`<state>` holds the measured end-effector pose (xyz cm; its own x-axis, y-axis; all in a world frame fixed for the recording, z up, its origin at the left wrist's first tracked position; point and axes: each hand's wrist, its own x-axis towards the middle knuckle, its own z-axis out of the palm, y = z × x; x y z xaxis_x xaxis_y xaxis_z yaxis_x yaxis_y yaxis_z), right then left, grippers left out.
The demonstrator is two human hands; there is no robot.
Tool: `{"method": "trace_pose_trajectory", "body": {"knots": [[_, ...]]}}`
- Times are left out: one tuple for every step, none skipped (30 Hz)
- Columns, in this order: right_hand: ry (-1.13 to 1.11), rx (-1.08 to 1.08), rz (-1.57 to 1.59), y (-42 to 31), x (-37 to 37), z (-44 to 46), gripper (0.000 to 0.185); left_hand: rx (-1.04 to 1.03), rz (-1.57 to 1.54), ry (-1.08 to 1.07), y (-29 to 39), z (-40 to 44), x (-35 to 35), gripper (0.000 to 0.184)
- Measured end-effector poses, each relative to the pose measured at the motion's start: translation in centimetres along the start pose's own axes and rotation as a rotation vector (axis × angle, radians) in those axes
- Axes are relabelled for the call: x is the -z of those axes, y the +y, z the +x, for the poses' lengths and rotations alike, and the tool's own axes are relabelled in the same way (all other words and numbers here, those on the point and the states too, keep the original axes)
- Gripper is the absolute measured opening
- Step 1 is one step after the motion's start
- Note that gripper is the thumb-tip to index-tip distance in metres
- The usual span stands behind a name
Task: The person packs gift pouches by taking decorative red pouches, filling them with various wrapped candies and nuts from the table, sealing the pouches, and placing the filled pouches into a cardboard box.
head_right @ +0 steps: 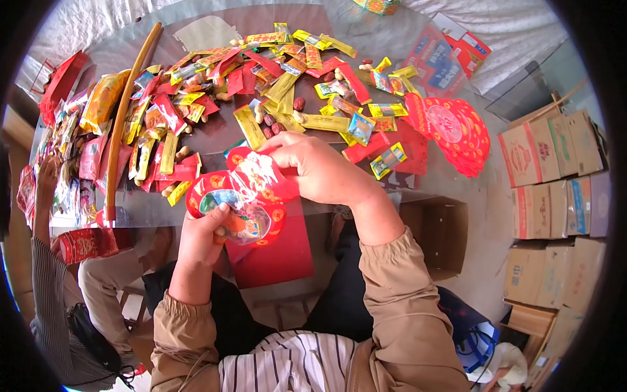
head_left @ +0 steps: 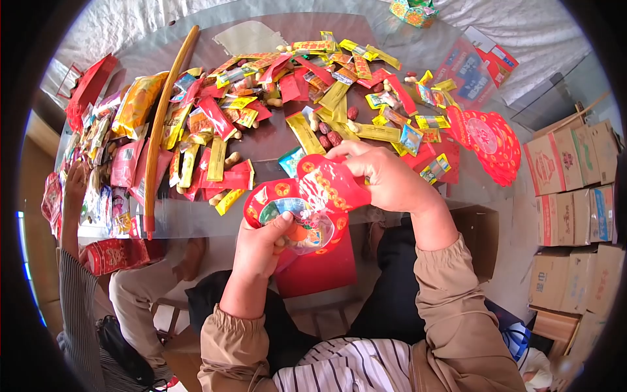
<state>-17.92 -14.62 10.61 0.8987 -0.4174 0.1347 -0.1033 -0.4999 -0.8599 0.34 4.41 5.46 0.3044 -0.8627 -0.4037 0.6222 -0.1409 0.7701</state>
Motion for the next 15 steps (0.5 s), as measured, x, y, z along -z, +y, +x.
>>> {"method": "trace_pose_trajectory", "body": {"knots": [[-0.060,0.012,-0.020,0.1,0.2,-0.1,0.024,0.001,0.004,-0.002,-0.1,0.0,0.0,0.019],[-0.075,0.007,-0.029,0.3,0.3,-0.3,0.025,0.003,0.007,-0.003,-0.2,0.0,0.1,0.019],[-0.090,0.001,-0.037,0.4,0.5,-0.4,0.025,0.002,0.009,-0.010,-0.2,0.0,0.0,0.019],[-0.105,-0.004,-0.045,0.5,0.5,-0.4,0.026,0.002,0.011,-0.018,-0.1,0.0,-0.1,0.019],[-0.088,-0.009,-0.057,0.3,0.5,-0.4,0.027,0.000,0.013,-0.026,0.0,0.0,-0.2,0.020],[-0.070,-0.015,-0.068,-0.4,0.6,-0.2,0.028,0.002,0.019,-0.022,0.0,0.0,-0.1,0.020],[-0.052,-0.020,-0.081,-0.8,0.5,-0.1,0.029,0.003,0.025,-0.018,-0.1,0.0,-0.1,0.020],[-0.056,-0.016,-0.049,-0.7,0.5,-0.1,0.028,0.004,0.030,-0.014,-0.1,0.1,0.0,0.020],[-0.061,-0.011,-0.018,-0.6,0.4,0.0,0.028,0.010,0.024,-0.011,-0.1,0.1,0.0,0.020],[-0.066,-0.006,0.014,-0.5,0.3,0.1,0.028,0.016,0.018,-0.008,0.0,0.1,0.0,0.020],[-0.066,0.012,0.010,-0.2,0.3,0.0,0.027,0.022,0.011,-0.004,0.0,0.1,0.0,0.020],[-0.066,0.030,0.007,0.1,0.2,0.0,0.026,0.015,0.008,-0.010,0.0,0.1,0.0,0.020],[-0.066,0.048,0.004,0.5,0.2,-0.1,0.025,0.009,0.005,-0.015,0.0,0.1,0.0,0.021],[-0.069,0.051,0.009,0.7,0.1,0.0,0.025,0.003,0.002,-0.021,0.0,0.1,0.0,0.021],[-0.072,0.055,0.014,0.9,0.0,0.0,0.024,0.005,0.004,-0.022,0.0,0.1,0.0,0.021]]}}
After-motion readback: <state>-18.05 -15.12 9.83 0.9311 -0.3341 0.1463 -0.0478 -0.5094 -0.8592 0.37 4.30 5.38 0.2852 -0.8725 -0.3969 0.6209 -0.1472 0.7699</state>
